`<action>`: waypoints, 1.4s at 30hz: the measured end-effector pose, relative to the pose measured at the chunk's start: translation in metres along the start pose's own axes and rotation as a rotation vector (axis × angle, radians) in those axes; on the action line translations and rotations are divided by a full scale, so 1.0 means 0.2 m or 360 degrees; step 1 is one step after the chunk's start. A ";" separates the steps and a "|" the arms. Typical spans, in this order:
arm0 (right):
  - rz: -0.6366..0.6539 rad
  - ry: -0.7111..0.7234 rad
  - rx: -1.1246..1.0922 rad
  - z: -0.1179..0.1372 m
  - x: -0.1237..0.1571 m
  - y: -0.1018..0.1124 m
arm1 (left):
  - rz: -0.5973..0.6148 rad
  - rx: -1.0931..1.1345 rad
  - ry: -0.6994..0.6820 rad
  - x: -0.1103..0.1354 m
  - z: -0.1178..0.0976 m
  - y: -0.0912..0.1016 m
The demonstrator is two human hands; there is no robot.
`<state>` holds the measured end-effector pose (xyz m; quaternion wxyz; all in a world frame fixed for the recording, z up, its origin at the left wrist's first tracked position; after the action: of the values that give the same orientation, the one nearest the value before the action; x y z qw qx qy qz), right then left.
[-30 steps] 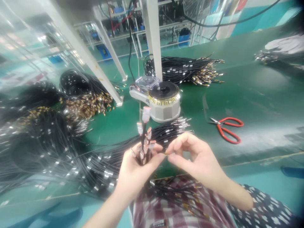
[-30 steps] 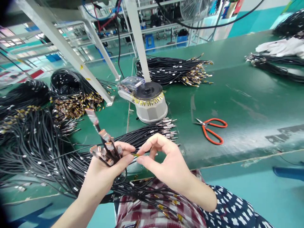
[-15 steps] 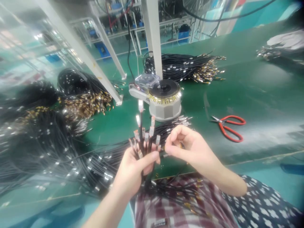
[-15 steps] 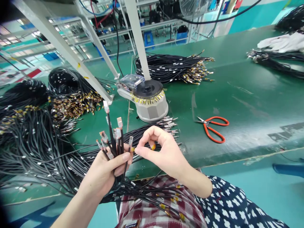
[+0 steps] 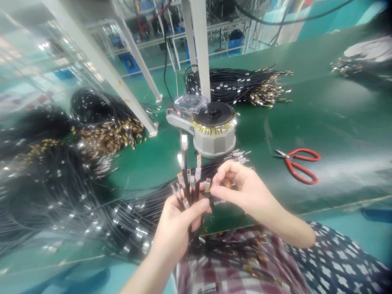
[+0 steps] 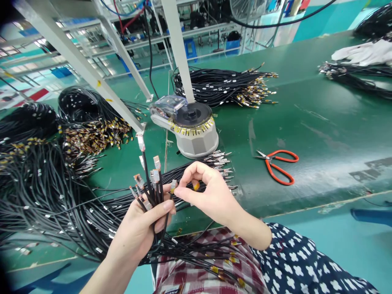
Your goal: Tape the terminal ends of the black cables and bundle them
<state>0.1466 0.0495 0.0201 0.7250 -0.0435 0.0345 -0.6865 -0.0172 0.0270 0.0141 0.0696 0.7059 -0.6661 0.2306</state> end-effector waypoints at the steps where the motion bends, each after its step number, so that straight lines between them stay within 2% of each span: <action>1: 0.0005 0.0008 0.0005 0.00 0.00 0.00 | 0.0004 0.0000 0.0007 0.00 0.00 0.00; 16: -0.0051 -0.0021 0.0090 0.00 -0.01 -0.01 | -0.0001 -0.0025 0.0004 0.01 0.00 0.00; 26: -0.0164 0.0108 0.0307 0.02 0.04 -0.05 | -0.0147 0.0031 -0.0161 -0.01 0.00 -0.02; 31: -0.0140 0.0082 0.0229 0.01 0.04 -0.04 | -0.0059 -0.0044 -0.0231 -0.01 -0.02 -0.01; 35: -0.0134 0.0060 0.0164 0.01 0.03 -0.04 | 0.0029 0.0011 -0.0171 -0.01 -0.03 -0.01; 42: -0.0139 0.0108 0.0201 0.03 0.04 -0.06 | 0.0005 -0.0007 -0.0003 0.00 -0.05 0.01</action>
<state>0.1355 0.0416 0.0265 0.6942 0.0241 0.0136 -0.7193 -0.0211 0.0317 0.0219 0.0702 0.7049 -0.6677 0.2288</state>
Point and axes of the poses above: each hand's wrist, its own x-axis away from the middle knuckle, its own y-axis out of the back of the hand, z = x × y, the point moved 1 cm from there along -x, towards the middle knuckle, and after that the axes turned 7 degrees about -z, right-handed, at the moved point
